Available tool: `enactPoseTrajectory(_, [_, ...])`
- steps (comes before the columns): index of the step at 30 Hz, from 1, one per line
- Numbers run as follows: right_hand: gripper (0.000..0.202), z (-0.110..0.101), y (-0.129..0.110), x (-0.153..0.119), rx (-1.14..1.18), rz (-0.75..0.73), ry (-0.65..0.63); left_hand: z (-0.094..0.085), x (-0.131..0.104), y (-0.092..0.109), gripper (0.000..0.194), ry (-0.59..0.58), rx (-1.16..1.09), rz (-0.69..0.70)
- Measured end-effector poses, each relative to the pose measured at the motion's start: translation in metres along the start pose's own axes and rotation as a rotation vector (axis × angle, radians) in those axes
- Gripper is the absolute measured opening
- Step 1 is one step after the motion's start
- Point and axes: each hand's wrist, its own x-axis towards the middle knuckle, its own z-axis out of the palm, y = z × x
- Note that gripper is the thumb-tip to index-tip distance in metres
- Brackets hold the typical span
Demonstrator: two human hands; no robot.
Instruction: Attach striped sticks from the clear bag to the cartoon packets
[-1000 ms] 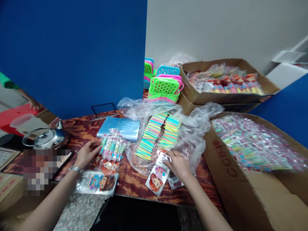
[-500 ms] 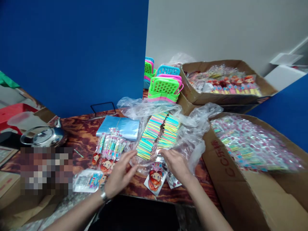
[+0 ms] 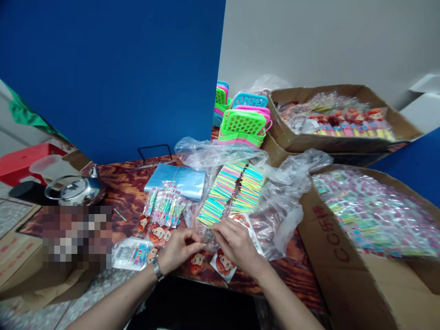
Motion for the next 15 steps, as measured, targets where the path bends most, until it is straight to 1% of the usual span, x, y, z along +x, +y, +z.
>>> enactPoseTrajectory(2, [0.016,0.005,0.008,0.006,0.059,0.067,-0.073,-0.002,-0.001,-0.006,0.019,0.036,-0.044,-0.048])
enactPoseTrajectory(3, [0.019,0.009,0.015,0.01,0.035,0.121,-0.107,-0.002,-0.002,-0.009,0.021,0.038,-0.072,-0.061])
enactPoseTrajectory(5, [0.024,0.02,0.031,0.02,-0.178,0.233,-0.183,-0.002,-0.005,-0.01,0.023,0.032,-0.123,-0.077])
enactPoseTrajectory(7, [0.025,0.036,0.045,0.029,-0.524,0.297,-0.283,-0.001,-0.007,-0.01,0.022,0.027,-0.159,-0.082])
enactPoseTrajectory(9, [0.024,0.052,0.054,0.036,-0.656,0.3,-0.348,0.001,-0.009,-0.01,0.02,0.032,-0.179,-0.076])
enactPoseTrajectory(11, [0.019,0.065,0.058,0.039,-0.684,0.292,-0.382,0.001,-0.01,-0.011,0.02,0.032,-0.193,-0.072])
enactPoseTrajectory(13, [0.014,0.073,0.059,0.04,-0.717,0.288,-0.409,0.001,-0.011,-0.013,0.02,0.029,-0.195,-0.081])
enactPoseTrajectory(15, [0.015,0.076,0.058,0.04,-0.743,0.28,-0.433,0.0,-0.012,-0.015,0.02,0.027,-0.185,-0.094])
